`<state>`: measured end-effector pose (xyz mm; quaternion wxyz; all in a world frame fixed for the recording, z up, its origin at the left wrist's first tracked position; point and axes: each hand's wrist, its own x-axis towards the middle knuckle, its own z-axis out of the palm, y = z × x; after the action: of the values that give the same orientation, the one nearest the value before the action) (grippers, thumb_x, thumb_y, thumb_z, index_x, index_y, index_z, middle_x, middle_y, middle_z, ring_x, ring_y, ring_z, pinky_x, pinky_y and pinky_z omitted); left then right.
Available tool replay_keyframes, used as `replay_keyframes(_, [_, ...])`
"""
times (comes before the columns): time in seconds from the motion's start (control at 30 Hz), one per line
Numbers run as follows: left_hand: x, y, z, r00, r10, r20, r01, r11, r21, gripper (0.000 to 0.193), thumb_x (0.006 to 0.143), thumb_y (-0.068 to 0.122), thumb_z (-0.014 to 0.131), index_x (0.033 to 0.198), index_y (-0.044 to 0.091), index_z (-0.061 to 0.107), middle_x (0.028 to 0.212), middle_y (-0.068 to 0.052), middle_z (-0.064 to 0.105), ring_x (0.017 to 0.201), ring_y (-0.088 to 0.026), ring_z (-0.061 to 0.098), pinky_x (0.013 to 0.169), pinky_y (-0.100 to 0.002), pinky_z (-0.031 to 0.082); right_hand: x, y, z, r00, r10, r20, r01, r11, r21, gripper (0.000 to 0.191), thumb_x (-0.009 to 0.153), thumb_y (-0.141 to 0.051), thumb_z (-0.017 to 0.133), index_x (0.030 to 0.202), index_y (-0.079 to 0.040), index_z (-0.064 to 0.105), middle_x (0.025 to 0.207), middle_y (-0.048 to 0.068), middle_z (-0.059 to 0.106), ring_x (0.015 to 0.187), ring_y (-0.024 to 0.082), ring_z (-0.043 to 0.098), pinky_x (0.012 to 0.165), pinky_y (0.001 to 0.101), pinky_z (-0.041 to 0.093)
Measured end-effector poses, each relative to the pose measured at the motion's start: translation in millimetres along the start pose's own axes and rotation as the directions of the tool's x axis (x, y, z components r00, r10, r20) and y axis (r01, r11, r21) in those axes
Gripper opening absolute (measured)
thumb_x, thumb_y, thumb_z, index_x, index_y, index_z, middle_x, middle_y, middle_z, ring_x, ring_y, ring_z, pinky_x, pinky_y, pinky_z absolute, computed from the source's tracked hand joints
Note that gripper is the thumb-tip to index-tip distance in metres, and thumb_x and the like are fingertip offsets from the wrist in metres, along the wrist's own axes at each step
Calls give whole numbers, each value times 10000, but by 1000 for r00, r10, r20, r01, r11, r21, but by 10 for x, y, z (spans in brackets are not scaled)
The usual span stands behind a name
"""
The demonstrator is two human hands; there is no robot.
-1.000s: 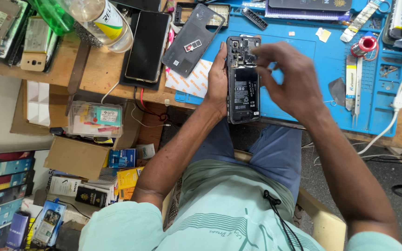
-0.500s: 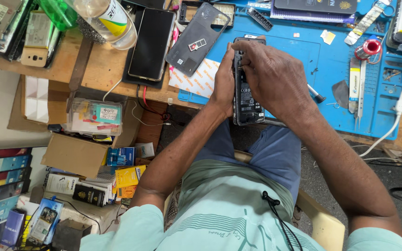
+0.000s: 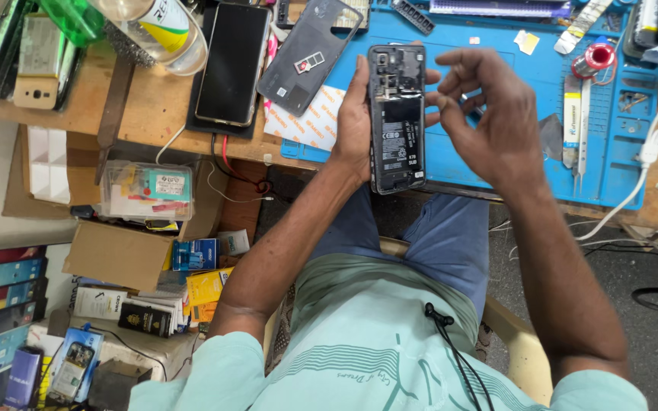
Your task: The person disassembles a smartphone at a repair bench. They use a screwdriver to remove screws from the back of the phone, pry open the back cover, detach internal components including the battery, and finally separate the screen from the frame, holding the parts in both hands.
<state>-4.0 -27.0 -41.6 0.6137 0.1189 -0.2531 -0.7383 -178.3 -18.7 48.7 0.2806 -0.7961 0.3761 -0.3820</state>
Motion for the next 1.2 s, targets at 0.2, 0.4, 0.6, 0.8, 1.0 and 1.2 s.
replay_keyframes(0.2, [79,-59,-168,982,181,48,-172,973,-151,703,1130,633,315,1556,86,432,1323,-179,591,1226,-317,651,1054,-462,590,-342,-175,294,1000,16,4,-14,964,-267,620,830,-265,897,1289,14,588,1148,180,676,997,291,703,813,405,595])
replay_keyframes(0.4, [-97,-247,-141,976,217,-28,-216,976,17,730,1148,617,383,1469,-37,425,1343,-195,568,1314,-315,599,1104,-451,575,-721,-151,189,996,80,50,-72,987,-141,591,881,-266,844,1336,34,614,1211,184,693,1046,279,704,907,416,593])
replay_keyframes(0.6, [-441,-42,-109,983,87,161,-149,892,426,897,1023,193,775,1648,305,142,1629,-47,402,1501,-337,507,1140,-480,615,-767,16,74,941,278,192,-328,892,312,494,896,-155,735,1347,27,649,1183,111,727,1096,169,689,1000,316,558])
replay_keyframes(0.8, [-428,49,-96,985,-7,171,-58,927,371,1007,996,75,789,1673,307,79,1744,-87,274,1486,-349,493,1114,-479,567,-760,171,9,949,260,176,-301,913,274,515,866,-157,756,1338,10,635,1236,89,702,1132,174,663,986,320,547])
replay_keyframes(1.0, [-491,122,176,952,75,298,-114,987,115,947,957,570,703,1662,208,186,1777,5,135,1514,-308,369,1132,-527,469,-636,3,-170,994,-76,79,91,975,-204,737,784,-187,854,1427,-35,527,1314,164,598,1205,291,594,975,423,539])
replay_keyframes(1.2, [-514,269,247,893,-223,390,305,939,-161,1007,934,833,379,1709,219,191,1665,-132,307,1523,-387,365,1272,-634,300,-370,28,-539,918,-317,239,389,842,-373,880,755,-166,870,1518,-87,438,1460,185,527,1346,381,519,1125,493,497])
